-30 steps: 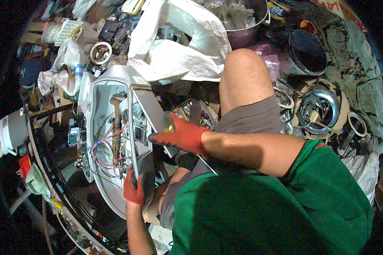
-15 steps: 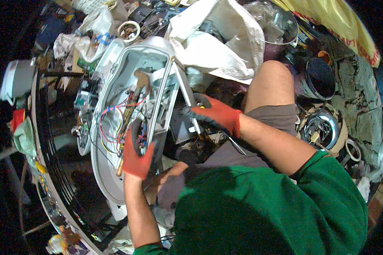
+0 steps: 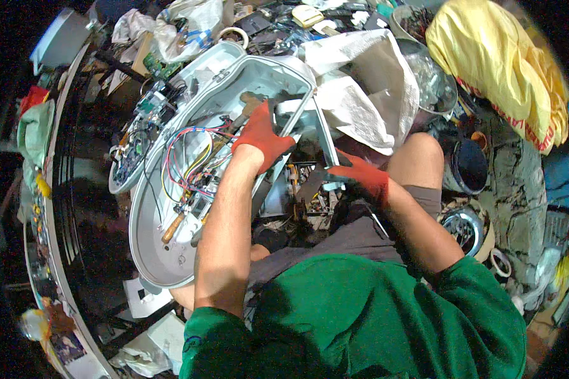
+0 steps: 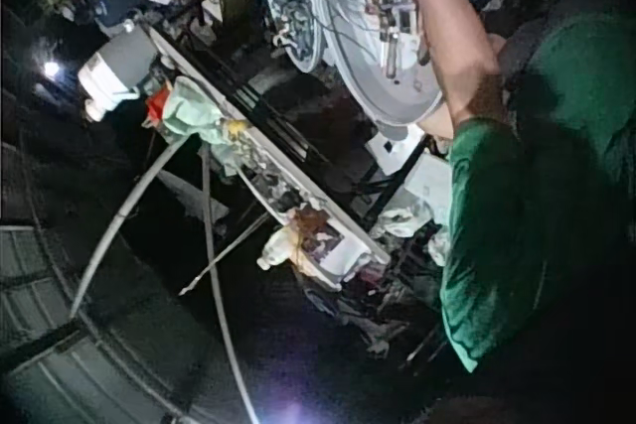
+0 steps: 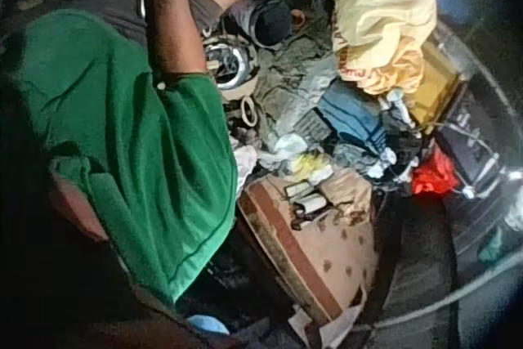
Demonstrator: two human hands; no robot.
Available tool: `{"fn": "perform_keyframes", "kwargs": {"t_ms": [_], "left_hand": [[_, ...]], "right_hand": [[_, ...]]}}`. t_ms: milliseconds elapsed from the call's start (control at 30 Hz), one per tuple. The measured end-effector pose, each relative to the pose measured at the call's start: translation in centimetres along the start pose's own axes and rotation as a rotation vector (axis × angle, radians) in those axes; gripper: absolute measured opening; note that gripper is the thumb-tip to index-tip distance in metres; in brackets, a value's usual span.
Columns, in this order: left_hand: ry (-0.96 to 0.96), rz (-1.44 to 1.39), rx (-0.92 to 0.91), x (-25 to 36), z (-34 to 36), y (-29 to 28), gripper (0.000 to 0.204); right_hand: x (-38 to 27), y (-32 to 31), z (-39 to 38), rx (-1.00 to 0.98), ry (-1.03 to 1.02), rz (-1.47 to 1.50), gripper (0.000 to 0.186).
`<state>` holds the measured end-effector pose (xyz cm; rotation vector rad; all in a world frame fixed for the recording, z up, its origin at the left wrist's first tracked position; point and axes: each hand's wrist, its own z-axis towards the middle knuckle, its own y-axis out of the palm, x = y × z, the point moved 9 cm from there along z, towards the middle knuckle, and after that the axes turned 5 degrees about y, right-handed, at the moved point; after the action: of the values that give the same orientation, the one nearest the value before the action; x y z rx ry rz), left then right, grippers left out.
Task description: The person manipulates wires and circuit boards inside a white plastic housing using a screwdriver and wire strippers.
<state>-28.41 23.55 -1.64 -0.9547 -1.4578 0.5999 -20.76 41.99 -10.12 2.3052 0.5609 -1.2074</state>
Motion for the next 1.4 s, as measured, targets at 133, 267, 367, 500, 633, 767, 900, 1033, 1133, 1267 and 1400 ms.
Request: {"fn": "perform_keyframes", "kwargs": {"t_ms": [133, 267, 367, 500, 633, 767, 900, 1033, 1133, 1267, 1400], "left_hand": [[0.032, -0.029, 0.034, 1.0, -0.2, -1.1, 0.076], [-0.023, -0.010, 0.018, 0.5, 0.3, -0.4, 0.078], [0.050, -0.147, 0.101, -0.8, -0.2, -0.6, 0.080], [-0.279, -0.591, 0.563, -10.0, -1.1, -2.7, 0.045], [-0.282, -1.175, 0.475, -11.9, -0.3, -3.0, 0.038], [-0.198, -0.753, 0.266, -5.7, 2.4, -6.3, 0.040], [-0.037, -0.124, 0.282, -3.7, 3.5, -9.1, 0.044], [0.085, 0.271, -0.136, -4.2, 3.6, -1.5, 0.070], [0.013, 0.382, -0.206, -5.1, 3.6, 1.8, 0.090], [-0.037, 0.404, -0.185, -5.0, 5.4, 2.2, 0.093], [-0.039, 0.387, -0.177, -5.2, 5.6, 2.4, 0.081]], "right_hand": [[-0.7, -1.3, -1.2, 0.003, 0.099, 0.048, 0.051], [0.8, -3.9, -0.3, 0.106, 0.096, -0.094, 0.063], [-2.8, -4.4, -2.3, 0.344, -0.012, -0.242, 0.054], [-10.0, -8.1, -5.6, 0.382, -0.231, -0.111, 0.032], [-23.1, -5.5, -6.9, 0.304, -0.663, -0.089, 0.029], [-30.6, -2.4, -4.4, 0.121, -0.904, 0.040, 0.039], [-30.2, -0.2, 4.6, -0.081, -0.951, -0.332, 0.054], [-27.0, -2.1, 7.5, 0.022, -0.830, -0.490, 0.054], [-27.9, -1.9, 8.4, -0.017, -0.806, -0.446, 0.053], [-26.4, -2.6, 10.1, -0.047, -0.741, -0.503, 0.056], [-26.0, -1.9, 10.8, -0.017, -0.842, -0.732, 0.055]]}}
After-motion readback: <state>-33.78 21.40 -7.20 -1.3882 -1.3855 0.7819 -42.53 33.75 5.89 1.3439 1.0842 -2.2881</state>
